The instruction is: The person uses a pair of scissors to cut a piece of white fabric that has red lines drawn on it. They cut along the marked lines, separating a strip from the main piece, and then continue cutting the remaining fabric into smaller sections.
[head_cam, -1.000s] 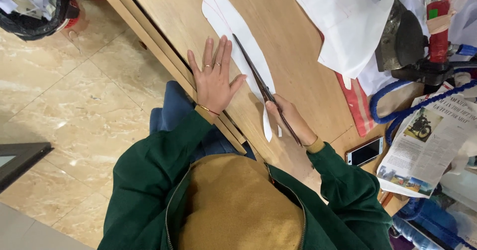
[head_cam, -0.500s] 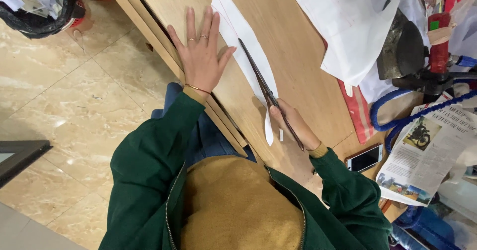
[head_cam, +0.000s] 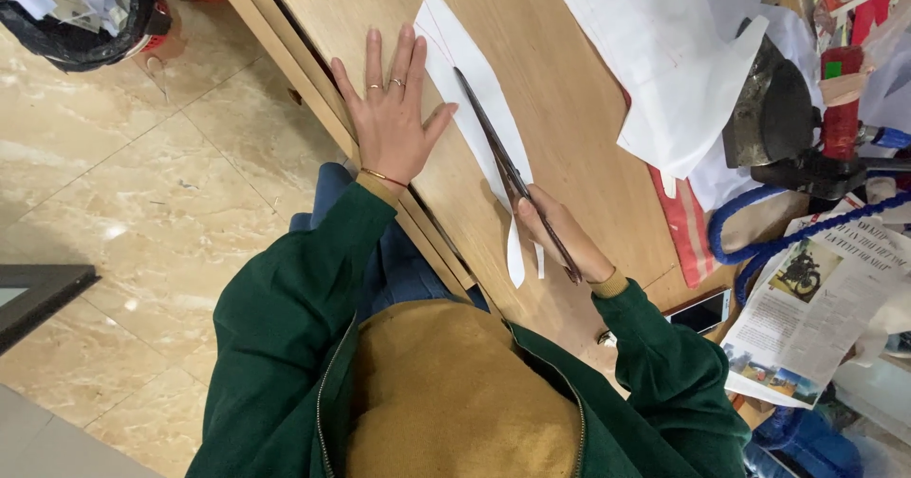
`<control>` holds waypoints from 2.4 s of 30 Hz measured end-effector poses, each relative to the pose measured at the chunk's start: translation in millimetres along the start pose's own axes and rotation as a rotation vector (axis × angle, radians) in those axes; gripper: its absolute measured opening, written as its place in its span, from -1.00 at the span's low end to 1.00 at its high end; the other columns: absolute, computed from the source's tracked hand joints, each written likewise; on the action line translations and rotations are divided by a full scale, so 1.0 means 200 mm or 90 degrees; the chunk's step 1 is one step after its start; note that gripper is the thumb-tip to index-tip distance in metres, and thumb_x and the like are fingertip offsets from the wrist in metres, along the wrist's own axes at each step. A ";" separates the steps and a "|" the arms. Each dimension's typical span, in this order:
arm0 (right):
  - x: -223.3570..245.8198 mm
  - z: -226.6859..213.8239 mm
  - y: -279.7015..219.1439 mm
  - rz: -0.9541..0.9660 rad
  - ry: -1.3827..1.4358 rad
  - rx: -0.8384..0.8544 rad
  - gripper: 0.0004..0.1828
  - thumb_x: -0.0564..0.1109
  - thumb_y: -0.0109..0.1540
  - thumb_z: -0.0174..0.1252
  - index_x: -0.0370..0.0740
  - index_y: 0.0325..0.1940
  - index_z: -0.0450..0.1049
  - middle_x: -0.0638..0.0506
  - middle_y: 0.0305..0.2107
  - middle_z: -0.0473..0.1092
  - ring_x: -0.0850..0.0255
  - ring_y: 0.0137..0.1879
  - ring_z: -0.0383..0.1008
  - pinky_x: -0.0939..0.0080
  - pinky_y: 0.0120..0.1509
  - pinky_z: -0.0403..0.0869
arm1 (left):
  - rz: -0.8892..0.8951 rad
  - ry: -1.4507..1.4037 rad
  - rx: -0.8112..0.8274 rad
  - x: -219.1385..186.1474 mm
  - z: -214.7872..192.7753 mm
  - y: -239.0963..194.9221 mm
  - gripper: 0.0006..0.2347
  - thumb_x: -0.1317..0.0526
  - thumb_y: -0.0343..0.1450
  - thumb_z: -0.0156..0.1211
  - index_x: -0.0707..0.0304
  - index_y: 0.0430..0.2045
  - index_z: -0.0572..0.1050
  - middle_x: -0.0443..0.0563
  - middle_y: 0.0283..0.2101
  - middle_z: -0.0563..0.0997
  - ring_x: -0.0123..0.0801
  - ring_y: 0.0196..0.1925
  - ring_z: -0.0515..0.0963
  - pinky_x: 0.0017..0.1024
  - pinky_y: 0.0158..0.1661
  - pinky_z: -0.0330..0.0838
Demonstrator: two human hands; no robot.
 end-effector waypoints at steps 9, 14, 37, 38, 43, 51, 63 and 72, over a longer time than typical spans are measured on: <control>-0.06 0.00 0.05 -0.030 -0.010 -0.015 -0.35 0.50 0.28 -0.31 -0.08 -0.29 0.30 0.16 -0.46 0.20 0.37 -0.35 0.20 0.37 -0.25 0.23 | 0.004 -0.012 -0.014 0.01 0.03 0.00 -0.30 -0.32 0.65 -0.08 0.14 0.53 -0.09 -0.08 0.58 -0.11 0.12 0.59 -0.16 0.50 0.34 -0.36; -0.02 -0.02 0.05 -0.006 0.059 0.000 -0.48 0.39 0.34 -0.22 -0.07 -0.33 0.24 0.16 -0.52 0.15 0.39 -0.45 0.19 0.37 -0.40 0.27 | 0.004 -0.020 -0.013 0.01 0.02 0.02 -0.29 -0.29 0.64 -0.03 0.15 0.53 -0.08 -0.07 0.58 -0.12 0.12 0.59 -0.17 0.51 0.34 -0.37; 0.10 -0.10 0.13 -0.077 0.008 0.016 -0.44 0.38 0.36 -0.26 -0.07 -0.45 0.19 0.14 -0.64 0.21 0.37 -0.50 0.22 0.39 -0.33 0.21 | 0.011 -0.021 -0.077 0.00 0.06 0.01 -0.30 -0.28 0.59 -0.09 0.20 0.54 0.05 -0.06 0.58 -0.09 0.11 0.58 -0.14 0.48 0.34 -0.35; 0.11 -0.11 0.13 -0.067 0.006 0.021 -0.44 0.39 0.36 -0.27 -0.07 -0.43 0.21 0.14 -0.61 0.21 0.37 -0.47 0.22 0.38 -0.30 0.22 | 0.010 -0.021 -0.072 0.01 0.06 0.02 -0.30 -0.28 0.60 -0.08 0.18 0.54 0.03 -0.07 0.57 -0.09 0.10 0.58 -0.14 0.48 0.35 -0.35; 0.08 -0.12 0.13 -0.026 0.008 0.044 -0.46 0.39 0.34 -0.27 -0.06 -0.37 0.22 0.14 -0.56 0.19 0.37 -0.46 0.23 0.39 -0.33 0.27 | 0.013 -0.011 -0.073 0.00 0.06 0.00 -0.30 -0.29 0.61 -0.09 0.19 0.54 0.03 -0.07 0.57 -0.10 0.11 0.58 -0.13 0.48 0.34 -0.33; 0.15 -0.15 0.18 -0.001 -0.003 0.057 -0.44 0.43 0.31 -0.25 -0.09 -0.25 0.27 0.16 -0.45 0.16 0.37 -0.35 0.22 0.37 -0.27 0.29 | 0.012 -0.021 -0.053 0.00 0.04 0.00 -0.30 -0.30 0.61 -0.16 0.18 0.55 -0.01 -0.05 0.58 -0.11 0.10 0.58 -0.15 0.47 0.35 -0.34; 0.12 -0.17 0.21 -0.093 -0.027 0.036 -0.49 0.35 0.39 -0.26 -0.07 -0.33 0.24 0.20 -0.46 0.15 0.38 -0.32 0.14 0.37 -0.20 0.18 | 0.007 -0.007 -0.034 0.00 0.03 0.01 -0.30 -0.31 0.62 -0.21 0.15 0.55 -0.06 -0.08 0.58 -0.14 0.07 0.58 -0.17 0.44 0.36 -0.31; 0.15 -0.25 0.26 -0.037 -0.073 0.081 -0.40 0.41 0.31 -0.26 -0.11 -0.09 0.37 0.17 -0.43 0.23 0.36 -0.34 0.23 0.38 -0.27 0.24 | 0.010 0.006 -0.060 0.00 0.06 0.01 -0.30 -0.32 0.61 -0.18 0.15 0.54 -0.02 -0.08 0.58 -0.12 0.08 0.58 -0.15 0.46 0.36 -0.29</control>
Point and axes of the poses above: each hand's wrist, its own y-axis towards the middle knuckle, its own z-axis out of the palm, x = y × z, the point moved 1 cm from there along y, towards the middle knuckle
